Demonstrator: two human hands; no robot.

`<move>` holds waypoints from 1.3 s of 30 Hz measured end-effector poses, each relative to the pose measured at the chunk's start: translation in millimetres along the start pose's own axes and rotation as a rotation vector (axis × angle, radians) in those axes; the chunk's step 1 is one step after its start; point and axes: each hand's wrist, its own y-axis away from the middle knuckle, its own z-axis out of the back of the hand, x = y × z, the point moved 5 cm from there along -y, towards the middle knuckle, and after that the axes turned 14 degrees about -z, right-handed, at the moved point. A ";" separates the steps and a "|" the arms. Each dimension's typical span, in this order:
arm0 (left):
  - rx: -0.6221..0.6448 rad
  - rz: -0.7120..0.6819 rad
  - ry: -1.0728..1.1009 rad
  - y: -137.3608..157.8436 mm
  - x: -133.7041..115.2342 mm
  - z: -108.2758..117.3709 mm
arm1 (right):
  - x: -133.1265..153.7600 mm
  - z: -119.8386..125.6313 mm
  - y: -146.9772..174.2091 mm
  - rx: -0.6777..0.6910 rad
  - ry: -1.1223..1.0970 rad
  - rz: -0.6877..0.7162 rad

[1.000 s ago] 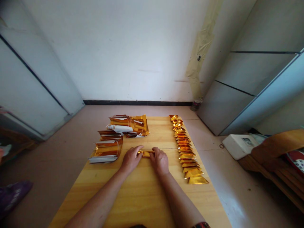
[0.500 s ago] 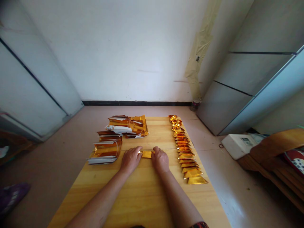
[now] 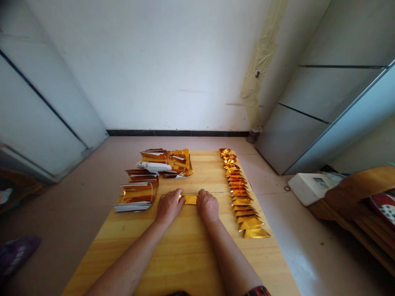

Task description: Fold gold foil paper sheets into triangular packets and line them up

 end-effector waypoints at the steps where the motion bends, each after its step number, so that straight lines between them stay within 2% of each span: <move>1: -0.005 0.004 -0.014 0.5 0.2 0.8 | 0.5 0.5 0.7 -0.010 0.010 0.000; 5: -0.023 -0.041 -0.102 1.2 -3.6 6.8 | 3.8 4.5 4.4 -0.072 0.048 0.056; 9: -0.044 -0.117 -0.127 -0.2 -9.7 10.6 | 9.2 3.1 8.2 -0.064 0.080 0.237; 14: -0.009 -0.209 -0.063 -0.9 -7.0 1.8 | 10.6 0.5 8.4 -0.037 0.107 0.376; 17: -0.029 -0.247 0.023 1.9 0.7 0.4 | 11.0 2.3 7.3 -0.028 0.070 0.427; 19: -0.043 -0.250 0.089 4.2 5.9 1.4 | 10.0 3.8 4.9 -0.006 0.020 0.392; 23: -0.048 -0.166 0.141 6.9 13.2 2.4 | 9.7 5.0 -0.1 0.014 -0.039 0.191; 29: -0.065 -0.125 0.152 5.8 14.0 1.9 | 21.9 4.5 6.7 -0.074 -0.024 -0.052; 34: -0.052 -0.102 0.160 5.1 16.6 2.3 | 28.0 4.9 9.8 -0.056 0.001 -0.132; 39: -0.053 -0.095 0.181 5.0 17.9 3.1 | 21.8 4.9 6.2 0.000 -0.025 -0.170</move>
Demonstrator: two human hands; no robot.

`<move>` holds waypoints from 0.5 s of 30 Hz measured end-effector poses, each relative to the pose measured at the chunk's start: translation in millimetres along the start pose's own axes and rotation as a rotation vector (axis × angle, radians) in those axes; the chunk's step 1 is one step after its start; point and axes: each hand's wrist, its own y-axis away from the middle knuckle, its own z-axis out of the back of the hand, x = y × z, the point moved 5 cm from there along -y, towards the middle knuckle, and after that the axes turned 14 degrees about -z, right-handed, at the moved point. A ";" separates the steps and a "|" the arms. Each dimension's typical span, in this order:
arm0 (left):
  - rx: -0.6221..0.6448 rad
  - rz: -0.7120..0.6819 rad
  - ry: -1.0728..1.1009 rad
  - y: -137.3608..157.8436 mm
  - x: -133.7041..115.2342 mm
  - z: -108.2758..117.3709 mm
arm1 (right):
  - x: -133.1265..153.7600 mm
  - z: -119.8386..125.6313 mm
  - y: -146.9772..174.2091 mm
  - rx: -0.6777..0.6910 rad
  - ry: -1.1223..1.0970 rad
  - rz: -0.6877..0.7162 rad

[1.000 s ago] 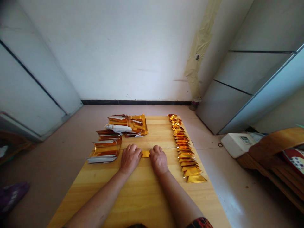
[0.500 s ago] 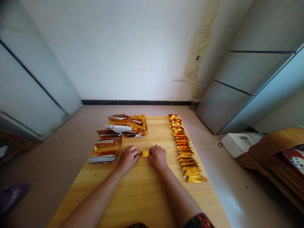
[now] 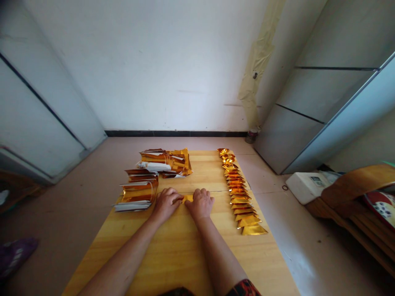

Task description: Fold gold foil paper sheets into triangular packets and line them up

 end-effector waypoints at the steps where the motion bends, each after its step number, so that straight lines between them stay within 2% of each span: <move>1: 0.000 0.003 0.004 -0.1 0.3 0.1 | -2.0 0.3 -0.8 0.011 -0.011 -0.005; 15: 0.015 0.034 0.032 -1.0 2.8 -1.9 | -20.1 8.8 -8.9 0.094 -0.036 -0.045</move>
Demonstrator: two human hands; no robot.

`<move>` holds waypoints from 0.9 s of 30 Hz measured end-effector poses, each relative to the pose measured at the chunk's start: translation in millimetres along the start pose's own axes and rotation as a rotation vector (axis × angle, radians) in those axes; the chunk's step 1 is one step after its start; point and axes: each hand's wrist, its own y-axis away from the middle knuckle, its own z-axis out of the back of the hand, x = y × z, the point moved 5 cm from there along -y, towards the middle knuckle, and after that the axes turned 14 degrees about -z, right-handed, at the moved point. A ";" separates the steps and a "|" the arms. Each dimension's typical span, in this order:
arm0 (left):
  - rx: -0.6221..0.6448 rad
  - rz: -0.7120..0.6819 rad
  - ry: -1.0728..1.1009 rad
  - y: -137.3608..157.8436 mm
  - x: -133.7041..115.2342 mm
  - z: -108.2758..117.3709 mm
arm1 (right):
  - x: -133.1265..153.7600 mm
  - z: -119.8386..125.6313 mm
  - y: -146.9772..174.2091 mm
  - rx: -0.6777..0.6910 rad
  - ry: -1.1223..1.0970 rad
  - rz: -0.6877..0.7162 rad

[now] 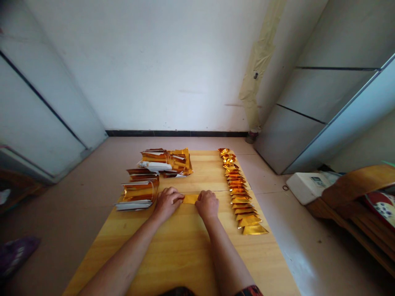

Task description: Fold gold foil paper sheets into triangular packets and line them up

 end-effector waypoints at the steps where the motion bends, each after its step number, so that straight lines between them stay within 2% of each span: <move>1: 0.001 0.003 0.001 0.0 0.0 0.0 | -2.0 0.4 -0.5 0.000 0.002 -0.001; 14: -0.013 0.009 0.018 -0.9 -0.5 0.2 | -25.5 6.6 -6.8 -0.036 -0.032 -0.017; 16: -0.014 0.006 0.019 -0.5 -0.3 0.1 | -25.0 10.6 -6.9 -0.083 -0.097 0.011; 18: -0.010 0.004 0.017 -0.4 -0.3 0.3 | -16.6 12.6 -5.0 -0.104 -0.228 0.109; 20: -0.006 0.003 0.011 -0.5 -0.5 0.7 | -0.9 9.1 -1.4 -0.053 -0.384 0.261; 22: -0.002 0.007 -0.004 -0.8 -0.6 1.0 | 16.1 -0.6 1.8 0.055 -0.475 0.385; 24: 0.009 0.015 -0.016 -1.0 -0.1 0.9 | 27.1 -13.1 1.8 0.144 -0.475 0.404; 27: 0.025 0.020 -0.010 -1.1 2.1 0.9 | 30.7 -25.3 -2.4 0.182 -0.436 0.355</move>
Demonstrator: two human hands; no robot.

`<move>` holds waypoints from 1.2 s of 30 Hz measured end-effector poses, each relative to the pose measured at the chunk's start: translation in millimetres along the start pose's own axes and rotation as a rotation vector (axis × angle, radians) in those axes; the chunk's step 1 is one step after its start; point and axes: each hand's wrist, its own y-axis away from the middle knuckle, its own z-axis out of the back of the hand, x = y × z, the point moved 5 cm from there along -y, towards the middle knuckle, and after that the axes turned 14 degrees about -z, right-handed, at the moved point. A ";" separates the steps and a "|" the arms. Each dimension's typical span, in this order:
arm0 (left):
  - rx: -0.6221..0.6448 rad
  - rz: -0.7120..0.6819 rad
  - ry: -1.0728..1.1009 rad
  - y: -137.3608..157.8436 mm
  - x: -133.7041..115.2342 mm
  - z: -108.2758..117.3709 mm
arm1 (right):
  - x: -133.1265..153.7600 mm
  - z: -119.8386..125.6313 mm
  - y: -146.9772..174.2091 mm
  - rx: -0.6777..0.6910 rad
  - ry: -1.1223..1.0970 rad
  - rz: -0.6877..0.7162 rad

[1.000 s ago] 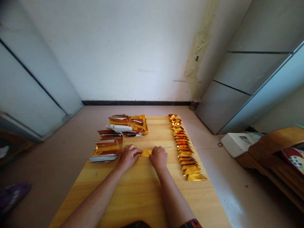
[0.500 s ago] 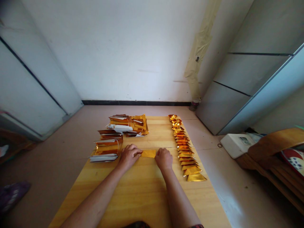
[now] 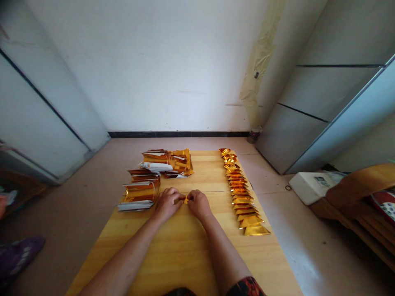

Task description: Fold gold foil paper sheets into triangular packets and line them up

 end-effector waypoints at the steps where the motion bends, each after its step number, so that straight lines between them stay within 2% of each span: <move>1: 0.003 -0.002 0.011 -0.1 1.1 0.2 | -1.6 -0.9 -1.1 0.004 0.005 -0.009; 12: 0.080 0.036 0.136 -5.5 13.6 1.3 | -1.7 4.3 -0.9 0.034 0.026 -0.056; 21: 0.068 -0.003 0.170 -3.6 16.9 -0.2 | -4.0 6.5 0.0 0.036 0.003 -0.077; 30: 0.025 0.045 0.127 -0.2 10.1 0.3 | -6.2 3.9 -0.4 0.007 -0.008 -0.026; 36: -0.003 0.040 0.120 -0.1 8.3 1.4 | -11.5 0.8 2.6 -0.038 -0.157 0.048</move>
